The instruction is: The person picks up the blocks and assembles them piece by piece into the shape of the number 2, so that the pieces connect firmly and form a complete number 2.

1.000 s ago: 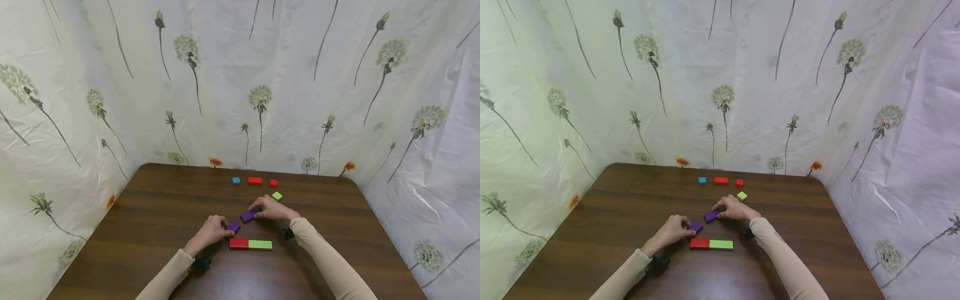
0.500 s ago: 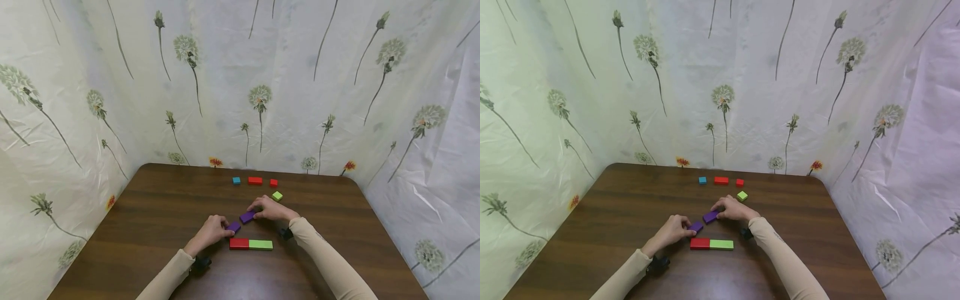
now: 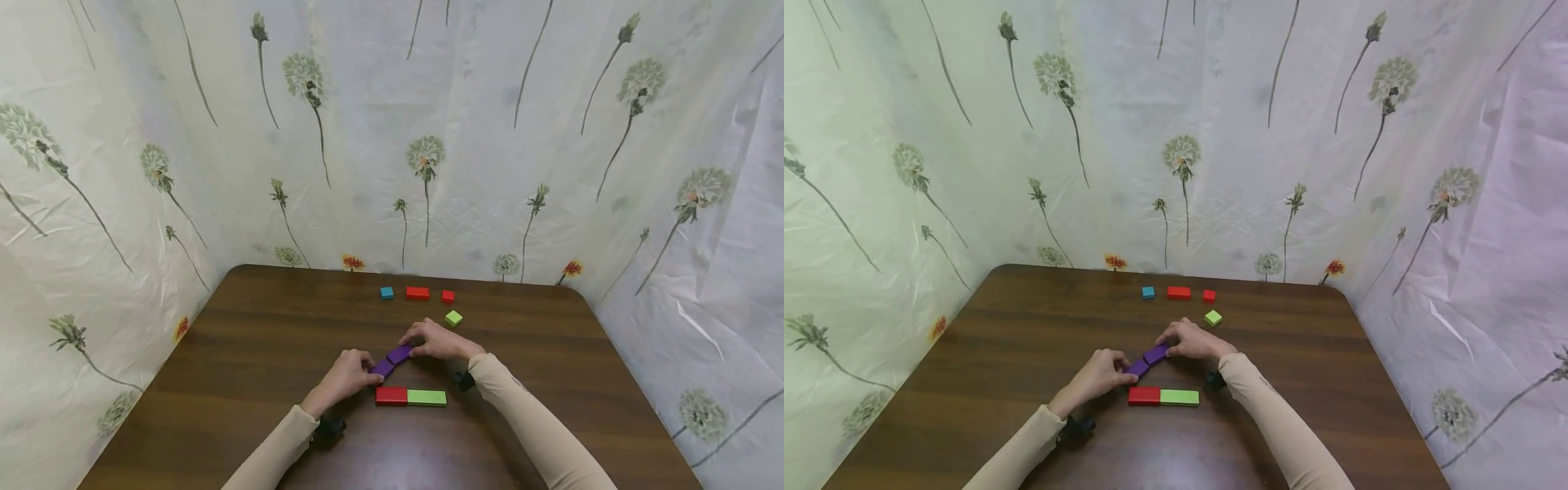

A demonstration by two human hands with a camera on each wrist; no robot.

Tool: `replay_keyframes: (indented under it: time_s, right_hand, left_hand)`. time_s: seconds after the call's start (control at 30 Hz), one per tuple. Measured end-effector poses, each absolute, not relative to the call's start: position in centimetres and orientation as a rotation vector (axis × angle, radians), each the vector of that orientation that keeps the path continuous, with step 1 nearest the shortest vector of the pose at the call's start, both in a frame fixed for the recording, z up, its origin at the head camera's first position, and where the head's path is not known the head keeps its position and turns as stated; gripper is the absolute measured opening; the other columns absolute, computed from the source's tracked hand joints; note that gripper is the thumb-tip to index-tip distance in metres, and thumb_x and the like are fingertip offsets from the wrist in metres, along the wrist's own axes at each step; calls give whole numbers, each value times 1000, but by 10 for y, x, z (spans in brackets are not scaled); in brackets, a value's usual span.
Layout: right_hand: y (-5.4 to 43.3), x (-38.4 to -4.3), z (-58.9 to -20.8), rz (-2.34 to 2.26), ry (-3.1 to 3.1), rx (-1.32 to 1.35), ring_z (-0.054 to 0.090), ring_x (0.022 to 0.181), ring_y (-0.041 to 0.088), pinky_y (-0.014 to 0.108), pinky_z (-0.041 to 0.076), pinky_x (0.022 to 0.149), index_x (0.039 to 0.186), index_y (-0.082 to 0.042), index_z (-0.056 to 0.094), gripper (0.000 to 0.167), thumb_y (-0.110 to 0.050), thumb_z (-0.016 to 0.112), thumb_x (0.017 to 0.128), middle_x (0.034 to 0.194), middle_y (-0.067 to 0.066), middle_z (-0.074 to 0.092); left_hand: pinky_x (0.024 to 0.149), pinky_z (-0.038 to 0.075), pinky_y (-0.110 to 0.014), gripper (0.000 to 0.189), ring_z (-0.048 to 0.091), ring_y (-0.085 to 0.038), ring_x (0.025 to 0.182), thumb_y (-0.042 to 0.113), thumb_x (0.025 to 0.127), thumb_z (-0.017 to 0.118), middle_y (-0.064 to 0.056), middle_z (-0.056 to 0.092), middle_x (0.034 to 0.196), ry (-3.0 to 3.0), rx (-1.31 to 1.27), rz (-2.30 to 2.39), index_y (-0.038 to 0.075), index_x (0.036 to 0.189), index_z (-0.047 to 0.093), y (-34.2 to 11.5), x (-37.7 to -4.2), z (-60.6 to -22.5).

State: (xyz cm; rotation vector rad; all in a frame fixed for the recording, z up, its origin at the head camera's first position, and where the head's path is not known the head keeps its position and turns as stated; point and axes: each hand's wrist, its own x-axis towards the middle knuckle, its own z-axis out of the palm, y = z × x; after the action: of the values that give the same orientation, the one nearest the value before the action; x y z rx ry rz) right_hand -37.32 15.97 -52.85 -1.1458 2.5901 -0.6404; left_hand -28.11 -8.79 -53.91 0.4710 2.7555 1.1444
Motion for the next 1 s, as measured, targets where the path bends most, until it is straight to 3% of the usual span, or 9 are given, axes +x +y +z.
replay_keyframes:
  time_s: [0.77,1.0]
  right_hand:
    - [159,-373,-530,-615,2573,-1167,45,102,18,35,36,86,120,-21,69,30,-17,67,90,120,-1,64]
    - [157,-372,-527,-588,2568,-1218,49,109,20,38,36,92,122,-18,68,31,-14,65,91,123,3,64]
  left_hand:
    - [51,37,-22,20,48,-10,61,25,79,79,2,61,74,2764,478,1143,8,84,69,-86,-281,-539]
    - [51,38,-22,21,48,-9,60,25,80,79,2,61,74,2769,484,1134,7,85,70,-87,-281,-539]
